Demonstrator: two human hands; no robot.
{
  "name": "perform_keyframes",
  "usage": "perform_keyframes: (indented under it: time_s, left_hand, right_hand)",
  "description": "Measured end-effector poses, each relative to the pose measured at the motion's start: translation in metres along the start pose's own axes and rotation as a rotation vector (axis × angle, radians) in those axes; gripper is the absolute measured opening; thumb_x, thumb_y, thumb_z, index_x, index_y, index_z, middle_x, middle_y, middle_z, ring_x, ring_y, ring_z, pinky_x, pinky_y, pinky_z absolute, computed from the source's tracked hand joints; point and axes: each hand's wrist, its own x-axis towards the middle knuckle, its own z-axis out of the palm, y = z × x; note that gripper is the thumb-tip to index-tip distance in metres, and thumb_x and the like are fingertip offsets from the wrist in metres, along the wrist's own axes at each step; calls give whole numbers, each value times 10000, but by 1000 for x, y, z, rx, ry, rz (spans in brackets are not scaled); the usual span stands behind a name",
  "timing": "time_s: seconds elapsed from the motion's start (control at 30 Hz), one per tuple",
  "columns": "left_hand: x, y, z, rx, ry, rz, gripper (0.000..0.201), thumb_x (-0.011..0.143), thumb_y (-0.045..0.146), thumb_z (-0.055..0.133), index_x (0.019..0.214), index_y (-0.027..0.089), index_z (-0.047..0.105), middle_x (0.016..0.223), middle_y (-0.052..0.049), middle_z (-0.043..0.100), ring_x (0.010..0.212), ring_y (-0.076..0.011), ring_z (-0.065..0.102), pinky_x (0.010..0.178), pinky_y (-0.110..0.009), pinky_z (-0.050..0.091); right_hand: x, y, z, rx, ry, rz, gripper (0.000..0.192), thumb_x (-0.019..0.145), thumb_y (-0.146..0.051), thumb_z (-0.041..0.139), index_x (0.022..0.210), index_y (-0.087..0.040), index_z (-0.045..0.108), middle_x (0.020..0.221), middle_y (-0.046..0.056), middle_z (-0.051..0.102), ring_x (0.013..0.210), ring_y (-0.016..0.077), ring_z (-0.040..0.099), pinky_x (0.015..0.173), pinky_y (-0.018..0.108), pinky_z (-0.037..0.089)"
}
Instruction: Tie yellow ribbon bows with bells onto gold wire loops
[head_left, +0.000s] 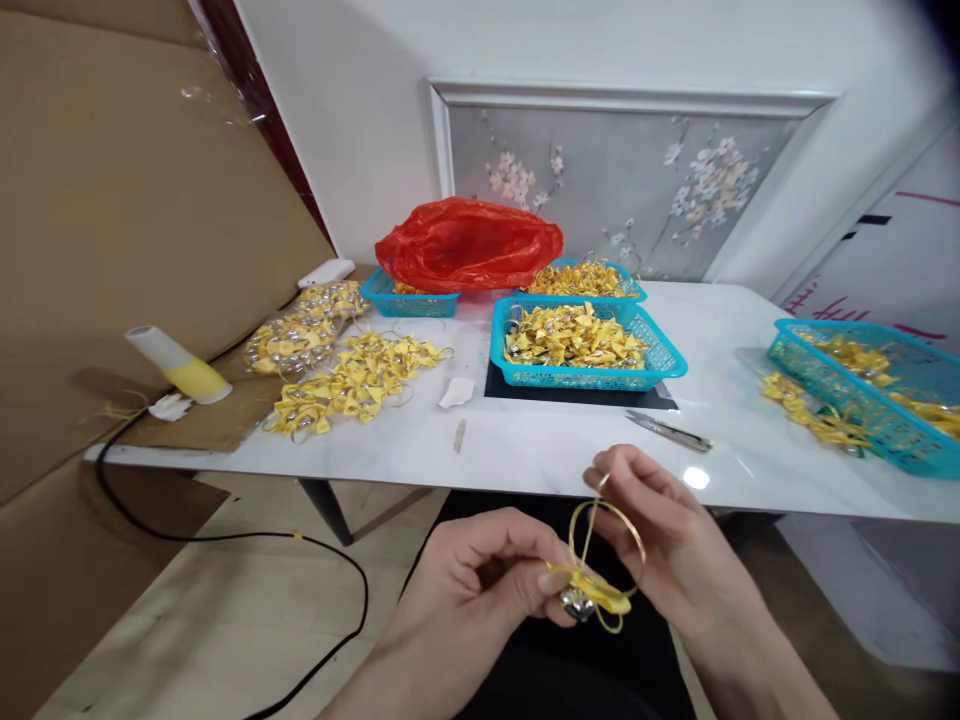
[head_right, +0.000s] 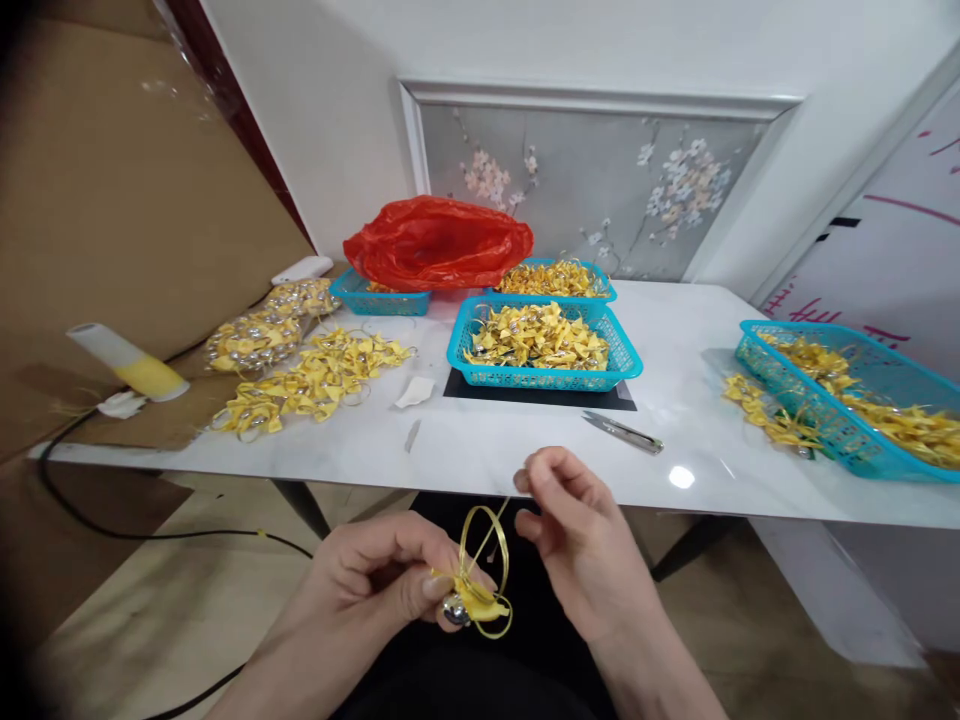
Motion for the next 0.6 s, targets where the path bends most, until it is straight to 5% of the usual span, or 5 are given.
perform_keyframes:
  time_s: [0.13,0.3,0.6]
  left_hand:
    - [1,-3,-2,-42,17,-24,185,714,329,853,719,158,785,685,-27,774,581,-91,689,586,-157,579]
    - [2,-7,-2,-108,10,-48,171,754,312,827,749,156,758,714,-34,797,648,-123,746,582,-159,593]
    - [0,-10,-3,-150,-24,-32,162,788,275,803,749,142,719,704,-28,790,643,-125,753,539,-152,590]
  right_hand:
    - [-4,-7,-18,69,176,-88,308,659,-237,877,842,-205,631,879,-26,569,638,37,572,499,48,522]
    - [-1,-7,-43,49,290,-246,359,568,-141,898,773,-187,607,834,-51,573,653,23,605,699,64,585]
    - [3,-5,-50,-101,335,-532,253,793,-300,801,762,-194,573,767,-76,537,582,30,525,850,295,612]
